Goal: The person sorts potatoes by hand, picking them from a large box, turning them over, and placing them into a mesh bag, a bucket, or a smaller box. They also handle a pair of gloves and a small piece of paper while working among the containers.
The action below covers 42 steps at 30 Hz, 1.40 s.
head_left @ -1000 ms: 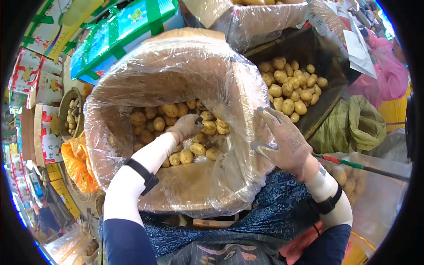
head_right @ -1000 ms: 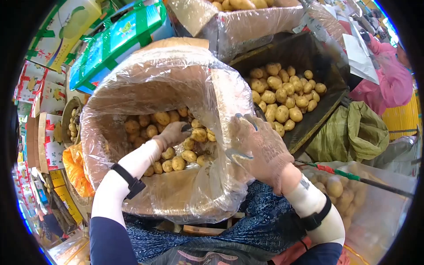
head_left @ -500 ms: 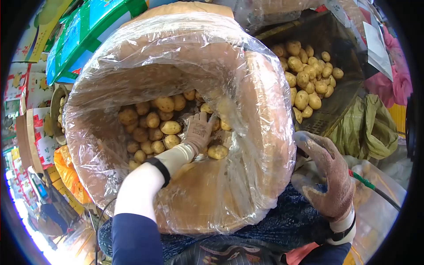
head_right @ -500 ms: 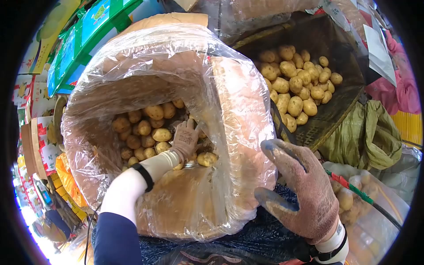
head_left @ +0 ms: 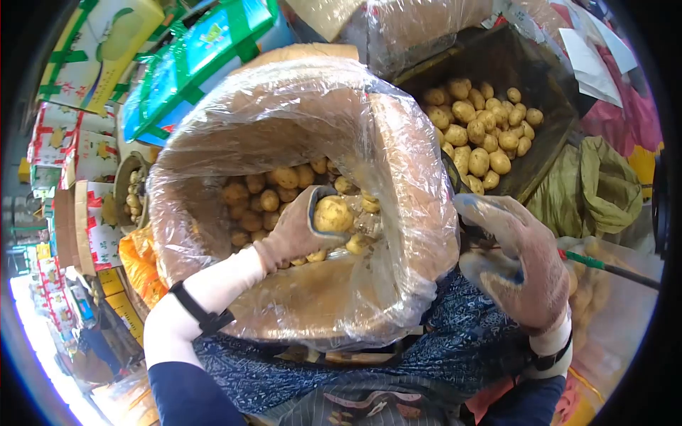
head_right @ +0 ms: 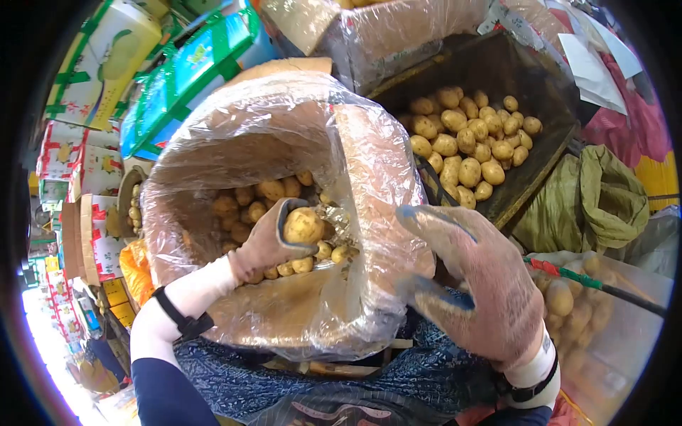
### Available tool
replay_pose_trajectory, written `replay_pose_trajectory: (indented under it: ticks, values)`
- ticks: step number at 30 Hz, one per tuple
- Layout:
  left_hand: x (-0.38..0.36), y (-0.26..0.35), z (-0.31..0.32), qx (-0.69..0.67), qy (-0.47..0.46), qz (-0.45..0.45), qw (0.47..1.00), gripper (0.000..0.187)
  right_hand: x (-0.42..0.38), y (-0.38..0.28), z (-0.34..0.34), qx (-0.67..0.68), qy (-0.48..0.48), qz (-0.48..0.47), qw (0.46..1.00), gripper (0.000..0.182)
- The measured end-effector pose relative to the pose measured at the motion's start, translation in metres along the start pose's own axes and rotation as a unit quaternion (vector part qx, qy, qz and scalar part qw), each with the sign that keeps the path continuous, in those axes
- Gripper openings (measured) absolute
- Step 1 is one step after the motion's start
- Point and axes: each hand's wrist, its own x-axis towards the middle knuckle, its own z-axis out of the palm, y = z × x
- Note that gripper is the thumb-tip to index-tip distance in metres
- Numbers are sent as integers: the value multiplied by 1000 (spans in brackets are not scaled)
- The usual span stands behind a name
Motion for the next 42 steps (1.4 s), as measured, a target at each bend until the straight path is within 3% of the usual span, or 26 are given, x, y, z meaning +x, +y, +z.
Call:
replay_pose_trajectory:
  ticks: [2, 4, 6, 8, 9, 10, 13, 15, 18, 19, 20, 22, 23, 25, 26, 28, 32, 35, 42]
  values:
    - [-27, 38, -18, 48, 29, 71, 996, 79, -4, 4, 6, -119, 86, -133, 980, 53]
    - [-54, 77, -29, 53, 64, 93, 992, 79, -2, 3, 19, -75, 92, -150, 981, 49]
    - [-79, 111, -38, 92, 53, 116, 988, 80, -3, -2, 33, -15, 78, -160, 984, 32]
    - [-102, 137, -37, 107, 69, 124, 984, 82, -4, 1, 53, 94, 6, -157, 983, 30]
    - [-112, 146, -34, 117, 85, 130, 981, 82, -8, -2, 64, 203, -73, -35, 976, 32]
    - [-120, 153, -32, 125, 101, 137, 977, 83, -12, -5, 72, 292, -135, 10, 947, 37]
    - [-140, 165, -23, 148, 118, 135, 973, 84, -21, 2, 95, 299, -210, 37, 930, 35]
    - [-147, 167, -17, 146, 132, 134, 971, 84, -32, 11, 111, 194, -58, -185, 962, 34]
    - [-150, 165, -10, 141, 148, 132, 970, 86, -30, 11, 116, 148, -43, -250, 956, 33]
    - [-151, 162, -9, 140, 149, 134, 970, 86, -28, 13, 107, 222, -172, -92, 955, 40]
    - [-150, 158, -8, 153, 154, 145, 965, 89, -25, 2, 99, 220, -171, -90, 956, 40]
    - [-147, 147, -8, 164, 159, 156, 961, 92, -20, -24, 86, 166, -240, 84, 953, 53]
    - [-145, 141, -9, 94, 164, 152, 970, 98, -16, -21, 89, 166, -241, 85, 953, 53]
    - [-146, 126, -16, -5, 124, 110, 986, 105, -6, -12, 101, 260, -188, -186, 929, 68]
    - [-147, 125, -15, -7, 126, 107, 986, 105, -6, -12, 103, 260, -191, -185, 928, 68]
    - [-147, 124, -10, -193, 69, 56, 977, 103, -8, -14, 109, 271, -133, -189, 934, 75]
    - [-153, 129, -8, -263, 83, 29, 961, 101, -8, -18, 108, 129, -94, -239, 958, 80]
    - [-155, 129, -11, -189, 94, 59, 976, 100, -7, -22, 109, 106, -93, -240, 960, 83]
    - [-163, 114, -12, -194, 90, 84, 973, 90, -9, -27, 111, 28, -75, -273, 959, 85]
